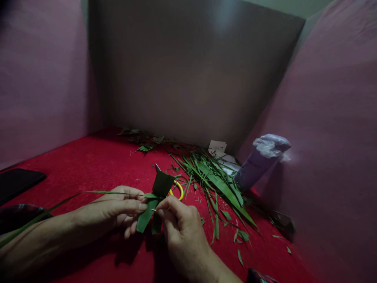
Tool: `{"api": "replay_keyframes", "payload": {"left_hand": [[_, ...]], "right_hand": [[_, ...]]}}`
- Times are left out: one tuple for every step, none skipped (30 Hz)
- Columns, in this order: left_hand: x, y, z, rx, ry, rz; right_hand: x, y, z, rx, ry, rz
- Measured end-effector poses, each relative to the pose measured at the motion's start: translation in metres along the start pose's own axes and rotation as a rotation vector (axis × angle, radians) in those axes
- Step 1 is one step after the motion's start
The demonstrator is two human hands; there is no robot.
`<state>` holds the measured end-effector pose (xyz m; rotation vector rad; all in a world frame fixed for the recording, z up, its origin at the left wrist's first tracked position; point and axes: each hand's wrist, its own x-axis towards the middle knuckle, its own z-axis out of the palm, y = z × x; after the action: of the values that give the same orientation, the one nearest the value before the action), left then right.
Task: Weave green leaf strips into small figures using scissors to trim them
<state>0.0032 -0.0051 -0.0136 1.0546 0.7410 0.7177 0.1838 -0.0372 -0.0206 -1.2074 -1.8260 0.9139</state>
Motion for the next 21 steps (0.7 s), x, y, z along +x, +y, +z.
{"api": "replay_keyframes", "payload": {"left_hand": [[0.0001,-0.0001,0.0000,0.001,-0.005,-0.006],[0.0004,-0.0003,-0.0001,-0.001,-0.011,-0.008],[0.0006,-0.0007,-0.0004,-0.008,-0.020,-0.008],[0.0010,-0.0011,-0.0007,-0.015,-0.032,-0.007],[0.0012,-0.0014,-0.0010,-0.025,-0.042,-0.006],[0.0014,-0.0016,-0.0013,-0.035,-0.051,-0.006],[0.0016,-0.0015,-0.0015,-0.044,-0.061,-0.006],[0.0017,-0.0013,-0.0015,-0.052,-0.074,-0.004],[0.0017,-0.0009,-0.0015,-0.059,-0.088,-0.002],[0.0018,-0.0005,-0.0014,-0.063,-0.100,0.000],[0.0019,-0.0001,-0.0013,-0.067,-0.110,0.002],[0.0021,0.0001,-0.0012,-0.070,-0.120,0.005],[0.0024,0.0001,-0.0012,-0.076,-0.127,0.008],[0.0027,-0.0001,-0.0013,-0.082,-0.130,0.009],[0.0030,-0.0006,-0.0015,-0.088,-0.128,0.011],[0.0034,-0.0012,-0.0018,-0.092,-0.124,0.012],[0.0037,-0.0019,-0.0021,-0.093,-0.121,0.014],[0.0038,-0.0027,-0.0024,-0.091,-0.119,0.017],[0.0038,-0.0034,-0.0027,-0.087,-0.118,0.021],[0.0036,-0.0039,-0.0028,-0.085,-0.116,0.026],[0.0032,-0.0044,-0.0028,-0.084,-0.115,0.029]], "right_hand": [[0.0006,0.0005,-0.0001,-0.007,0.000,0.000],[0.0011,0.0008,-0.0001,-0.014,0.001,0.001],[0.0015,0.0009,0.0000,-0.019,0.001,0.000],[0.0017,0.0009,0.0002,-0.021,0.000,-0.002],[0.0016,0.0006,0.0005,-0.014,-0.002,-0.002],[0.0013,0.0003,0.0009,-0.001,-0.005,0.003],[0.0007,-0.0001,0.0014,0.017,-0.007,0.010],[-0.0001,-0.0004,0.0019,0.034,-0.009,0.016],[-0.0010,-0.0006,0.0024,0.046,-0.012,0.016],[-0.0019,-0.0006,0.0029,0.054,-0.012,0.015],[-0.0027,-0.0004,0.0033,0.059,-0.011,0.009],[-0.0034,-0.0001,0.0037,0.061,-0.010,0.002],[-0.0038,0.0002,0.0040,0.065,-0.009,-0.004],[-0.0040,0.0006,0.0042,0.067,-0.007,-0.005],[-0.0040,0.0010,0.0042,0.069,-0.005,-0.004],[-0.0039,0.0012,0.0042,0.066,-0.004,-0.002],[-0.0037,0.0013,0.0042,0.058,-0.005,-0.002],[-0.0034,0.0012,0.0040,0.042,-0.003,-0.002],[-0.0032,0.0011,0.0039,0.021,0.000,-0.006],[-0.0031,0.0010,0.0037,-0.002,0.004,-0.010],[-0.0030,0.0009,0.0037,-0.024,0.009,-0.018]]}}
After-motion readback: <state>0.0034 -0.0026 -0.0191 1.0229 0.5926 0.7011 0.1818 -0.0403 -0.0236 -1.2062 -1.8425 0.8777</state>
